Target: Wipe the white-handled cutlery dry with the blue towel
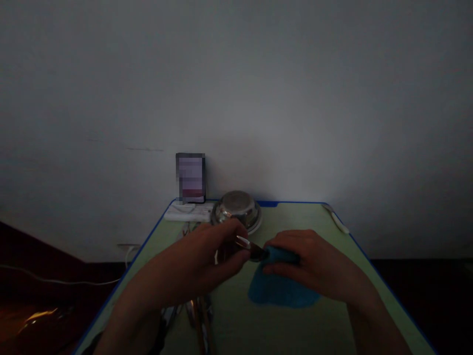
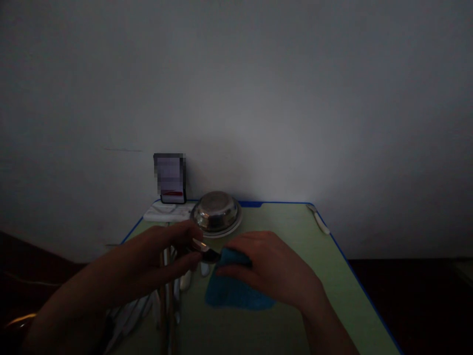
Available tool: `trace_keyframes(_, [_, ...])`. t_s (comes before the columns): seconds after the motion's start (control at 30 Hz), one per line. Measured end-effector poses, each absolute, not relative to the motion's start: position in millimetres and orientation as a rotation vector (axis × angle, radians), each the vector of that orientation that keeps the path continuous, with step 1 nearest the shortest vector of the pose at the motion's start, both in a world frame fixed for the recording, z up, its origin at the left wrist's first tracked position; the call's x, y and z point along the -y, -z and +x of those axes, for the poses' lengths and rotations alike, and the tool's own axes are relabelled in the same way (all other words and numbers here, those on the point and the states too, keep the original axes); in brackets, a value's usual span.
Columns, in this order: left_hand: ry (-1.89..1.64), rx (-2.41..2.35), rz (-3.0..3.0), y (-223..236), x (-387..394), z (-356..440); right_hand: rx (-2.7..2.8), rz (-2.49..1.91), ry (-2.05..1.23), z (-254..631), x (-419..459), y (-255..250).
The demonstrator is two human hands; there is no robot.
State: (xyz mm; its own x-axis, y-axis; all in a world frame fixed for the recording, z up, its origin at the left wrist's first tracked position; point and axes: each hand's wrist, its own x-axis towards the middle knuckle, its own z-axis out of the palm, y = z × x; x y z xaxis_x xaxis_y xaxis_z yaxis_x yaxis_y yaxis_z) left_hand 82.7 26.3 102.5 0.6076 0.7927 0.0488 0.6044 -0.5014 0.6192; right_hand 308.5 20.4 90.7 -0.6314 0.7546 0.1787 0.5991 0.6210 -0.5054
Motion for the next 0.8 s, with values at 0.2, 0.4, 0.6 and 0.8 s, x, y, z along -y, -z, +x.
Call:
trace_keyframes(0.2, [-0.404, -1.06, 2.244, -103.4, -27.2, 80.2, 2.48, -1.074, -0.564, 308.7, -21.5, -88.9])
trace_keyframes(0.4, [-0.424, -1.044, 2.232, -104.6, -28.4, 81.6, 2.474, -1.056, -0.564, 308.3, -21.4, -90.3])
trace_keyframes(0.6, [-0.438, -1.042, 2.221, -104.2, -27.9, 81.4, 2.471, -1.058, -0.565, 308.7, -21.9, -89.1])
trace_keyframes(0.8, [-0.424, -1.078, 2.273, -104.3, -27.8, 82.6, 2.485, -1.063, -0.557, 307.2, -21.3, -90.6])
